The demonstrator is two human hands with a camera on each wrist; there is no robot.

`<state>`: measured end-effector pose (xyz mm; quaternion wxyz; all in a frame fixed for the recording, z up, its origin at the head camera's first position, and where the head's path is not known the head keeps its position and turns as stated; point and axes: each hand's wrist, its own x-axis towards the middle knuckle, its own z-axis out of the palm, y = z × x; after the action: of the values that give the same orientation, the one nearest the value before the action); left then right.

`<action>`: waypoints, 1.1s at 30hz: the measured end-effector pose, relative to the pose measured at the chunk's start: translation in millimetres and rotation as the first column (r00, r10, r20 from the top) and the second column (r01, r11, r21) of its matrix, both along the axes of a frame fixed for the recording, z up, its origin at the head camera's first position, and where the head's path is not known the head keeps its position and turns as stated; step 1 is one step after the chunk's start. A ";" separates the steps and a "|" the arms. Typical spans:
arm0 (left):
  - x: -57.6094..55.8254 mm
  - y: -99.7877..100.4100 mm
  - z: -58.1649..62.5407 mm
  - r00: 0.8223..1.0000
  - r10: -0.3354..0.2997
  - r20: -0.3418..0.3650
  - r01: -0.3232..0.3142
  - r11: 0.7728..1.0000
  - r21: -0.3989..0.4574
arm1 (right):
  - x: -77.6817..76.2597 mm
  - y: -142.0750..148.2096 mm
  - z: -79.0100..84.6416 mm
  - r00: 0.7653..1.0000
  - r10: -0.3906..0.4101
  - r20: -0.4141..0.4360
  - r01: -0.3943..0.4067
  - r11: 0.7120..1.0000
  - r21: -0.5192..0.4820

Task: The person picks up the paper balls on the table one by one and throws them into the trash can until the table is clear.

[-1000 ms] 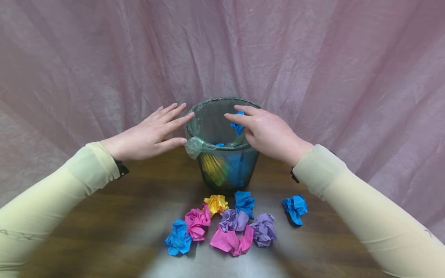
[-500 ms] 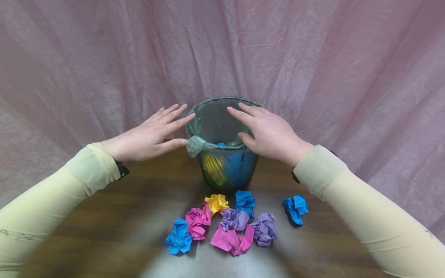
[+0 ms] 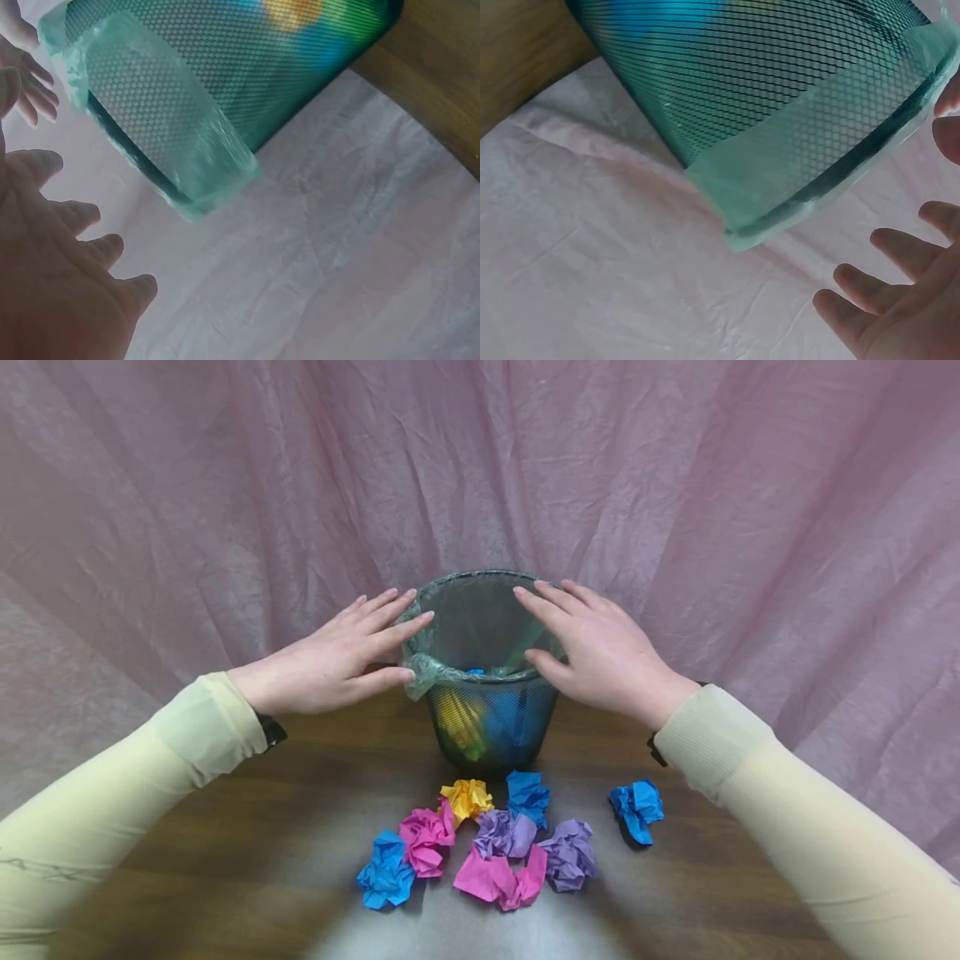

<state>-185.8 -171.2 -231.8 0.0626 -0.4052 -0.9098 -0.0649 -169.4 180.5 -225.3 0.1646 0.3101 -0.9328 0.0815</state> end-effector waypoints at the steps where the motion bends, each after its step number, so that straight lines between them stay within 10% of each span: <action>1: 0.9 1.6 -0.2 1.000 -0.007 -0.002 0.007 1.000 -0.002 | 0.8 2.2 -0.7 1.000 0.000 -0.006 0.000 1.000 -0.002; 17: 22.8 28.5 0.2 0.988 -0.132 -0.084 0.131 0.991 -0.013 | 22.9 49.1 -16.2 0.996 -0.085 0.010 0.085 0.995 -0.045; 33: 62.5 76.9 -23.2 0.908 -0.384 -0.169 0.369 0.922 -0.113 | 35.9 85.1 -57.8 0.964 -0.213 0.159 0.209 0.977 0.040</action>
<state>-123.3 -94.3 -255.1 0.1186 -0.5796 -0.8062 -0.0013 -133.5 265.6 -283.1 0.0921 0.2033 -0.9717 0.0777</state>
